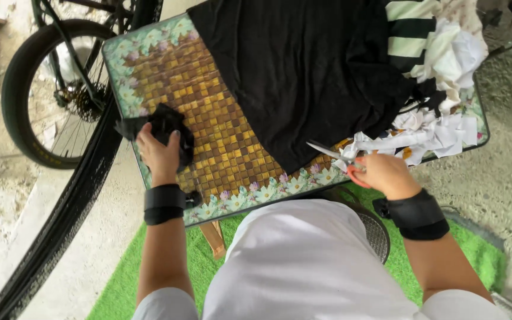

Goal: The person cuts a piece of fabric into several thin strips with a pair of scissors, holding the fabric with one hand and cutting with the other, repositioning the fabric on the table as needed.

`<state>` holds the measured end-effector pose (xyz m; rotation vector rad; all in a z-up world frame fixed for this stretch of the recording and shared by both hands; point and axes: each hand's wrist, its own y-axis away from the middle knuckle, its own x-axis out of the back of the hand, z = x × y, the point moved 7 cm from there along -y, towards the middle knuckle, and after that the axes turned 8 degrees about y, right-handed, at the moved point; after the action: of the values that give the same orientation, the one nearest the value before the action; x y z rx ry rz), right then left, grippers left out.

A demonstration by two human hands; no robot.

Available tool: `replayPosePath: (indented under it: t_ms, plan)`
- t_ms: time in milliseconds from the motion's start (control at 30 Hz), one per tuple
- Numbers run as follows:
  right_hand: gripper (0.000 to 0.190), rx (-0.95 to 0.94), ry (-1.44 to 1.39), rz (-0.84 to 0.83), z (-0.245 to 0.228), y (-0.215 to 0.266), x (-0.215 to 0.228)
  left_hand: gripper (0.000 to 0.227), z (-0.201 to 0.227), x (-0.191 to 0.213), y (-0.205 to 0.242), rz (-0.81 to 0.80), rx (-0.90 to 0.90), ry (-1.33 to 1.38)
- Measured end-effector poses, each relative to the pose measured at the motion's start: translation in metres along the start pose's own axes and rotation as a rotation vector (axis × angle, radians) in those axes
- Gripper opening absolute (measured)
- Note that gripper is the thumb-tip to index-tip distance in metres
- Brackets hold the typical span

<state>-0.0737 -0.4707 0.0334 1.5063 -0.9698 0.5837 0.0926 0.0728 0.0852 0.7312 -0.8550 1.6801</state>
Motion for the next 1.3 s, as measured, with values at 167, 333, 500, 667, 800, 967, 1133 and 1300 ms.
replayPosePath:
  t_ms: [167, 333, 500, 667, 800, 967, 1133, 1300]
  plan:
    - [0.042, -0.005, 0.104, -0.16, -0.018, 0.041, -0.005, 0.081, 0.047, -0.074, -0.024, -0.164, -0.084, 0.14]
    - [0.041, 0.1, 0.044, -0.031, -0.029, 0.047, 0.01, 0.079, 0.099, -0.168, -0.072, -0.432, 0.053, -0.071]
    - [0.04, -0.068, -0.058, -0.102, -0.001, 0.025, 0.035, 0.073, 0.102, -0.246, -0.124, -0.397, -0.048, -0.213]
    - [0.045, -0.173, -0.096, -0.021, 0.026, -0.005, 0.04, 0.073, 0.087, -0.289, -0.161, -0.422, 0.013, -0.361]
    - [0.045, -0.164, -0.075, 0.066, 0.043, -0.026, 0.029, 0.07, 0.101, -0.278, -0.175, -0.489, 0.036, -0.435]
    - [0.038, -0.232, -0.087, -0.142, 0.08, -0.043, -0.018, 0.073, 0.065, -0.251, -0.182, -0.412, 0.114, -0.515]
    - [0.041, -0.127, -0.156, 0.013, 0.078, -0.039, -0.005, 0.076, 0.071, -0.24, -0.177, -0.489, 0.214, -0.47]
    - [0.04, -0.06, -0.216, -0.001, 0.063, -0.034, 0.002, 0.054, 0.181, -0.189, -0.105, -0.412, -0.245, -0.166]
